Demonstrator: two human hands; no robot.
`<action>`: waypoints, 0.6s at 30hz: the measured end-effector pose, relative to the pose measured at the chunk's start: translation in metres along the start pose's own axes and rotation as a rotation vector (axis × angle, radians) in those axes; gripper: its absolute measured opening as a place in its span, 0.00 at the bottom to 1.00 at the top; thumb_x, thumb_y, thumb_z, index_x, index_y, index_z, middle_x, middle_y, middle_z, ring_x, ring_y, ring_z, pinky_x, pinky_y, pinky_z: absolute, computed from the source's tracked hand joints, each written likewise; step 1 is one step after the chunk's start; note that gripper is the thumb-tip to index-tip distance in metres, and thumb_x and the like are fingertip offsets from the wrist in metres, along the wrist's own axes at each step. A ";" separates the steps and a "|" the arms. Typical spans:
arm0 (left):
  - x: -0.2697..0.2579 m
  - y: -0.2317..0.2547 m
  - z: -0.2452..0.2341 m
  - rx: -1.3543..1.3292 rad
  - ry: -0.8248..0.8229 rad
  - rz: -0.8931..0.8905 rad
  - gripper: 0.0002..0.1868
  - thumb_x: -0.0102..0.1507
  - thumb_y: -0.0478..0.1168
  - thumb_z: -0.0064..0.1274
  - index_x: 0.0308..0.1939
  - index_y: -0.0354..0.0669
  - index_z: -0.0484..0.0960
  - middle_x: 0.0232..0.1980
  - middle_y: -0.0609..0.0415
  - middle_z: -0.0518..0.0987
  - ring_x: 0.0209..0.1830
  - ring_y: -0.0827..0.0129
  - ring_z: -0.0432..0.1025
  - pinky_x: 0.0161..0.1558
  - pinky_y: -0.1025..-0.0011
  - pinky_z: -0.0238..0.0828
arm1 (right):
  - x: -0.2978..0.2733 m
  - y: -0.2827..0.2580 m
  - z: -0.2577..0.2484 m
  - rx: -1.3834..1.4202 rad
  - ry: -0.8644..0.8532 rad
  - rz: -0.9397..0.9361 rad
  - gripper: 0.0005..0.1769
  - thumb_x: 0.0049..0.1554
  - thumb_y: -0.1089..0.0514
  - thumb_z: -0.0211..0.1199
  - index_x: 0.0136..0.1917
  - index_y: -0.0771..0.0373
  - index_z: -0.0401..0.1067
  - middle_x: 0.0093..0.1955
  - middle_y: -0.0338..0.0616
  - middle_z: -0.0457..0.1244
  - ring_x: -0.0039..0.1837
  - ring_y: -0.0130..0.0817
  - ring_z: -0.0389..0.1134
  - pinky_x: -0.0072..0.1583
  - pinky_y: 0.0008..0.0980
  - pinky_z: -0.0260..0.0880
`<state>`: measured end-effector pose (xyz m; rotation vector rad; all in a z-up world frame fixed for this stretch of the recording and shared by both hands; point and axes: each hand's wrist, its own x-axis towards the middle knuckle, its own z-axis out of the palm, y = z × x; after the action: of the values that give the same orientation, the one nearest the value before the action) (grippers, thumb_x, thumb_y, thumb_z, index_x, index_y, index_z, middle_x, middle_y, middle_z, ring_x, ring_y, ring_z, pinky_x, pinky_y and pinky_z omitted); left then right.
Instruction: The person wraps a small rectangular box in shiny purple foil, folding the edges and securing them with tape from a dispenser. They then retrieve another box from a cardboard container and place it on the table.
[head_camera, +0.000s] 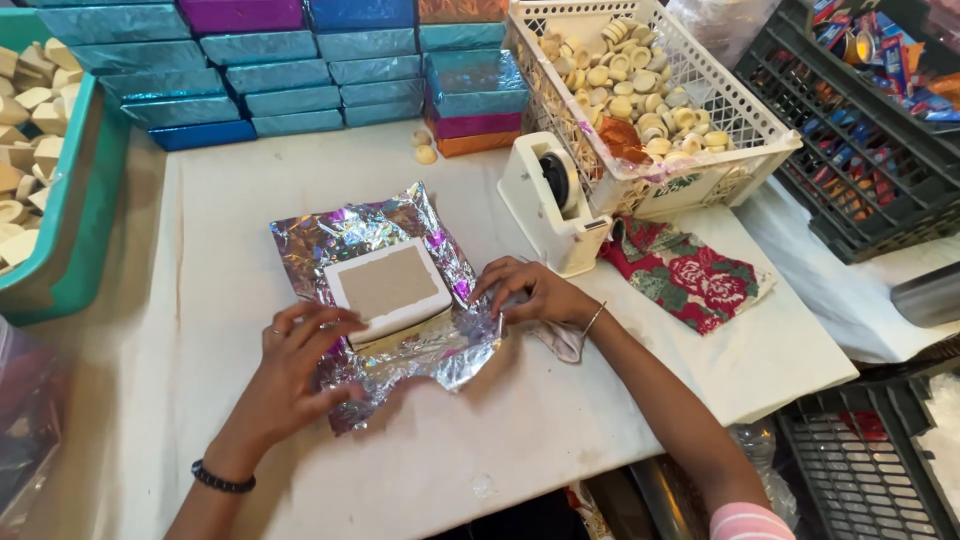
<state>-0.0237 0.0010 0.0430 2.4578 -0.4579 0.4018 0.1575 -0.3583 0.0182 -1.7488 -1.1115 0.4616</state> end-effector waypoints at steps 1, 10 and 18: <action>0.000 0.005 -0.002 -0.009 -0.017 0.066 0.39 0.47 0.61 0.67 0.59 0.50 0.79 0.65 0.57 0.74 0.70 0.50 0.59 0.68 0.51 0.51 | 0.001 0.001 0.002 0.036 0.030 -0.012 0.12 0.43 0.69 0.74 0.42 0.60 0.82 0.61 0.42 0.70 0.73 0.40 0.61 0.75 0.40 0.58; 0.001 0.027 -0.003 0.101 -0.110 0.075 0.46 0.43 0.59 0.71 0.60 0.44 0.73 0.58 0.54 0.76 0.62 0.50 0.64 0.58 0.52 0.56 | 0.007 0.021 0.015 0.518 0.291 0.111 0.07 0.56 0.72 0.65 0.48 0.68 0.76 0.55 0.41 0.68 0.55 0.28 0.69 0.60 0.30 0.70; -0.011 -0.019 0.014 -0.235 0.084 -0.246 0.22 0.58 0.41 0.63 0.55 0.40 0.79 0.40 0.53 0.85 0.36 0.71 0.81 0.37 0.73 0.77 | 0.035 0.013 0.011 0.470 0.360 0.254 0.06 0.60 0.63 0.66 0.51 0.65 0.78 0.48 0.34 0.70 0.51 0.20 0.66 0.57 0.24 0.65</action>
<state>-0.0236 0.0091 0.0184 2.2248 -0.1546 0.3263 0.1735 -0.3247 0.0076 -1.4786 -0.4788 0.4912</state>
